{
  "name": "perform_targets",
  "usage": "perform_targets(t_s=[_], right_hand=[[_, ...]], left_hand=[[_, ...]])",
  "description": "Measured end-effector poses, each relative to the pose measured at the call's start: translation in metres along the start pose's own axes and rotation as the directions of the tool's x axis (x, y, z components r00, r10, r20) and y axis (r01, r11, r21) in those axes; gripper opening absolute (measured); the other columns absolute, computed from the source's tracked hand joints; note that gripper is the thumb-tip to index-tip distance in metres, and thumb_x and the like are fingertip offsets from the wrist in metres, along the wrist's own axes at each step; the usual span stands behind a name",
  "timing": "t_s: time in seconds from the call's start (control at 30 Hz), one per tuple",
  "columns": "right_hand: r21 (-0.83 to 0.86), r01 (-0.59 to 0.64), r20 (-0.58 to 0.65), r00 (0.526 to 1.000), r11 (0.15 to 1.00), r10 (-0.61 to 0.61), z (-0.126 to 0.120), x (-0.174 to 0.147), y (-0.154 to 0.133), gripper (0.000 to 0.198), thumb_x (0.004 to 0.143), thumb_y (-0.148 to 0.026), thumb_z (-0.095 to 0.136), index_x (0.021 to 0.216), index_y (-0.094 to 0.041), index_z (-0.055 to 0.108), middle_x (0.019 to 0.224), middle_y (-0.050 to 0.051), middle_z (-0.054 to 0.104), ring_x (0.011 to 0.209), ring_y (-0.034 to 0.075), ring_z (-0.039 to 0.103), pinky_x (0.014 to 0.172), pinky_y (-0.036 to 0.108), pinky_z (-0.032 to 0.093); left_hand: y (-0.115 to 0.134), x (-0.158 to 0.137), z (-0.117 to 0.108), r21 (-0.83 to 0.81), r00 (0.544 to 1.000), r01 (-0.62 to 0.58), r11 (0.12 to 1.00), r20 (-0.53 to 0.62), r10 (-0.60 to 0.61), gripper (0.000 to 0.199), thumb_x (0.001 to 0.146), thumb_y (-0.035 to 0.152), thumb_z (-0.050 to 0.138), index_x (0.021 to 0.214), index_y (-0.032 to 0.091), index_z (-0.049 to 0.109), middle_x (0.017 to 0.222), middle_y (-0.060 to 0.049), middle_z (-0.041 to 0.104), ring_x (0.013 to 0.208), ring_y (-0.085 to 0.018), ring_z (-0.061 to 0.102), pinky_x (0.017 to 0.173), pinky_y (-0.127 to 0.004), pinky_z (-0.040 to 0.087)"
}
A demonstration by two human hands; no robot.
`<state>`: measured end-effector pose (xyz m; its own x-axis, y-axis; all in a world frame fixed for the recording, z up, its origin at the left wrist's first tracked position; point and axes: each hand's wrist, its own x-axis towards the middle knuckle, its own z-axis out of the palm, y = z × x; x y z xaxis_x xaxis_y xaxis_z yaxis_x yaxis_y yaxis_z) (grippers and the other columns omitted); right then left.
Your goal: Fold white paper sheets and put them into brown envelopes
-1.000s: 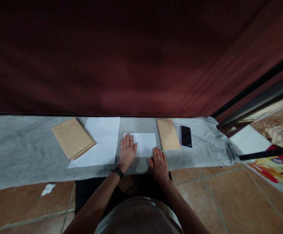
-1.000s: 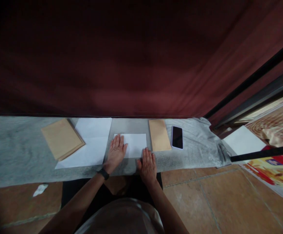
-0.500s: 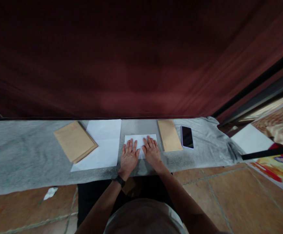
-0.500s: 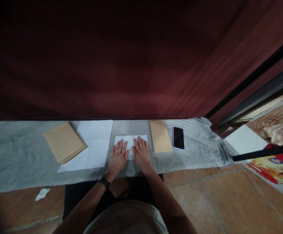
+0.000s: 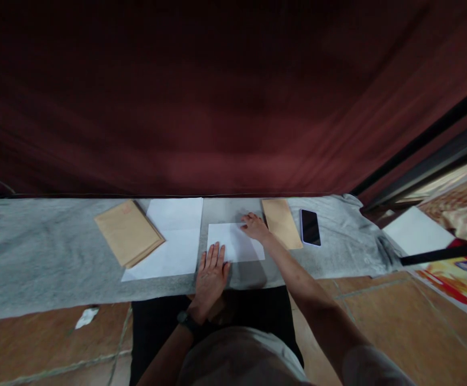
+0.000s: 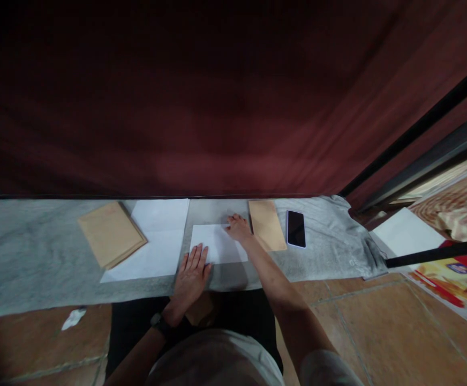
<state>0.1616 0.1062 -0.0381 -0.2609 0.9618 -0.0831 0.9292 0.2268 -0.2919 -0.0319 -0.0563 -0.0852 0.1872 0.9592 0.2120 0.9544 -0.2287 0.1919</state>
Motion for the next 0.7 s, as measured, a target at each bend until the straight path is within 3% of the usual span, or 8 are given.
perform_targets(t_s=[0.27, 0.4, 0.53, 0.7], right_hand=[[0.211, -0.015, 0.098, 0.995, 0.977, -0.005, -0.018, 0.003, 0.010, 0.011, 0.078, -0.014, 0.068, 0.080, -0.021, 0.076, 0.093, 0.004, 0.076, 0.092, 0.020, 0.068, 0.087, 0.027, 0.049], [0.397, -0.054, 0.039, 0.998, 0.916, 0.041, -0.028, -0.013, 0.018, 0.010, 0.083, -0.020, 0.064, 0.081, -0.020, 0.074, 0.083, 0.001, 0.073, 0.080, 0.016, 0.066, 0.073, 0.024, 0.048], [0.580, -0.119, -0.028, 0.986, 0.806, 0.166, -0.019, -0.037, 0.021, 0.024, 0.091, -0.035, 0.054, 0.087, -0.017, 0.070, 0.075, 0.000, 0.069, 0.067, 0.014, 0.062, 0.060, 0.023, 0.045], [0.689, -0.206, -0.032, 0.949, 0.694, 0.313, 0.018, -0.068, 0.012, 0.032, 0.090, -0.045, 0.052, 0.090, -0.017, 0.068, 0.064, -0.003, 0.063, 0.056, 0.014, 0.060, 0.052, 0.022, 0.045]], left_hand=[[-0.008, 0.000, -0.003, -0.104, 1.000, -0.023, 0.994, 0.010, 0.025, 0.055, 0.104, 0.039, 0.035, 0.153, 0.015, 0.043, 0.159, -0.015, 0.041, 0.151, -0.029, 0.034, 0.123, -0.053, 0.030], [-0.007, -0.002, -0.014, -0.294, 0.991, 0.058, 0.954, -0.098, -0.091, 0.056, 0.104, 0.039, 0.036, 0.156, 0.017, 0.035, 0.166, -0.013, 0.028, 0.153, -0.027, 0.028, 0.123, -0.047, 0.032], [-0.003, -0.002, -0.024, -0.557, 0.963, 0.142, 0.818, -0.115, -0.246, 0.058, 0.103, 0.040, 0.041, 0.159, 0.025, 0.030, 0.169, -0.008, 0.022, 0.154, -0.026, 0.026, 0.124, -0.046, 0.030], [-0.001, 0.001, -0.013, -0.781, 0.933, 0.237, 0.577, 0.018, -0.359, 0.053, 0.099, 0.043, 0.052, 0.149, 0.023, 0.047, 0.159, -0.013, 0.041, 0.146, -0.028, 0.042, 0.113, -0.044, 0.046]])
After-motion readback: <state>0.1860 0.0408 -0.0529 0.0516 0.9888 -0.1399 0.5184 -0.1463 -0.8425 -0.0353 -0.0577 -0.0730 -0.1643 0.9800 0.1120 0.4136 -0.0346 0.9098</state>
